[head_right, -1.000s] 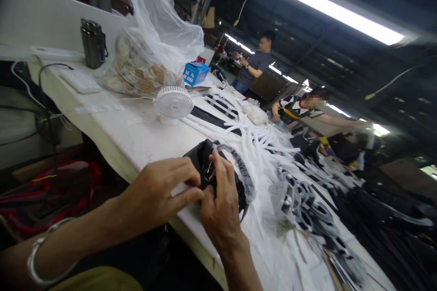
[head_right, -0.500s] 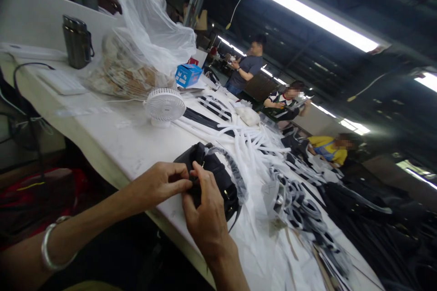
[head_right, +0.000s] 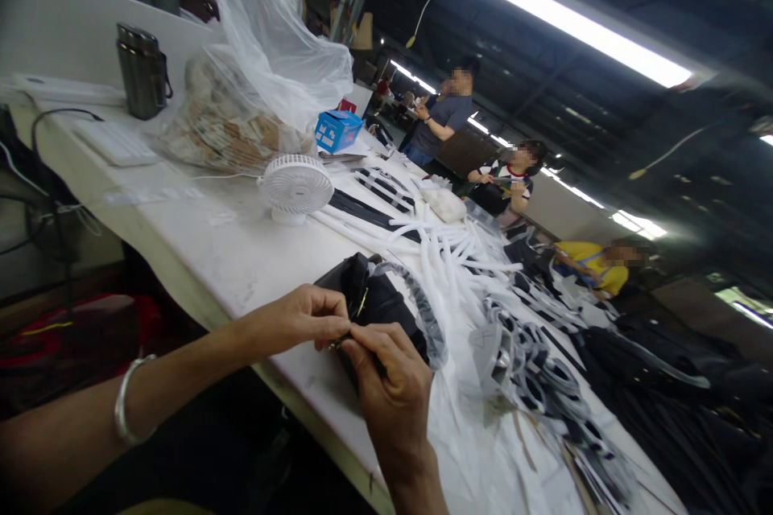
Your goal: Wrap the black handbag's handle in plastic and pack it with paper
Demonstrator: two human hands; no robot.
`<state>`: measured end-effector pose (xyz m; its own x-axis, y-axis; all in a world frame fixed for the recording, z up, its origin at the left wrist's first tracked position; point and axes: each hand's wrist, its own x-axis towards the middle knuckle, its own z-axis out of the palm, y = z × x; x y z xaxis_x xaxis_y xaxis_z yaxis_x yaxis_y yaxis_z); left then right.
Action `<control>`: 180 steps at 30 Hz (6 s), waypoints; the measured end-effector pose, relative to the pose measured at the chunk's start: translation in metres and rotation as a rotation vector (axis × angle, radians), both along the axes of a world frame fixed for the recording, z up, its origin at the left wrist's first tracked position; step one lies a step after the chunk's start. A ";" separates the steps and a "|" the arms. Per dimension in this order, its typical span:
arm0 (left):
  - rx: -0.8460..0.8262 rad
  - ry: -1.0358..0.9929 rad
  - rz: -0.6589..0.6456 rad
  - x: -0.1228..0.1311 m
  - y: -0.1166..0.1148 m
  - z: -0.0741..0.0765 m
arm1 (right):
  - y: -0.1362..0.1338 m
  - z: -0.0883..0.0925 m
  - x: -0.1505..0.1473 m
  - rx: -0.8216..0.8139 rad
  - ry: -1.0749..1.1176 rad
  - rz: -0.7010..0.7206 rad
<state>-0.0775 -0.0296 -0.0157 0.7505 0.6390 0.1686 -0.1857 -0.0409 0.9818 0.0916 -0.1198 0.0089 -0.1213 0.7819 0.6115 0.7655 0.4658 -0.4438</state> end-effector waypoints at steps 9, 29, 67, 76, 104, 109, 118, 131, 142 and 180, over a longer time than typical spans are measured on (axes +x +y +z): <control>1.032 0.153 0.232 0.004 0.054 0.018 | 0.008 -0.006 0.009 -0.025 0.021 -0.171; 1.192 0.336 -0.192 0.025 0.092 0.030 | 0.028 0.001 0.033 0.003 0.284 -0.545; 0.643 0.041 0.149 0.008 0.034 -0.007 | 0.008 0.015 -0.004 0.121 -0.322 -0.267; 0.354 0.036 0.149 0.016 0.021 -0.007 | 0.004 0.013 0.003 0.220 -0.496 -0.317; -0.292 -0.032 -0.036 0.023 0.029 -0.005 | -0.004 0.008 0.012 0.110 -0.385 -0.192; -0.287 -0.049 -0.058 0.022 0.031 -0.009 | -0.002 0.009 0.014 0.096 -0.383 -0.202; -0.257 -0.015 -0.087 0.024 0.031 -0.014 | 0.002 -0.001 0.009 0.147 -0.510 -0.208; -0.317 -0.018 -0.119 0.032 0.031 -0.027 | 0.008 -0.011 0.015 0.096 -0.444 -0.169; -0.276 0.018 -0.224 0.031 0.035 -0.033 | 0.007 -0.009 0.018 0.078 -0.504 -0.109; -0.001 0.134 -0.017 0.032 0.022 -0.025 | 0.004 0.015 0.030 -0.664 -0.567 -0.226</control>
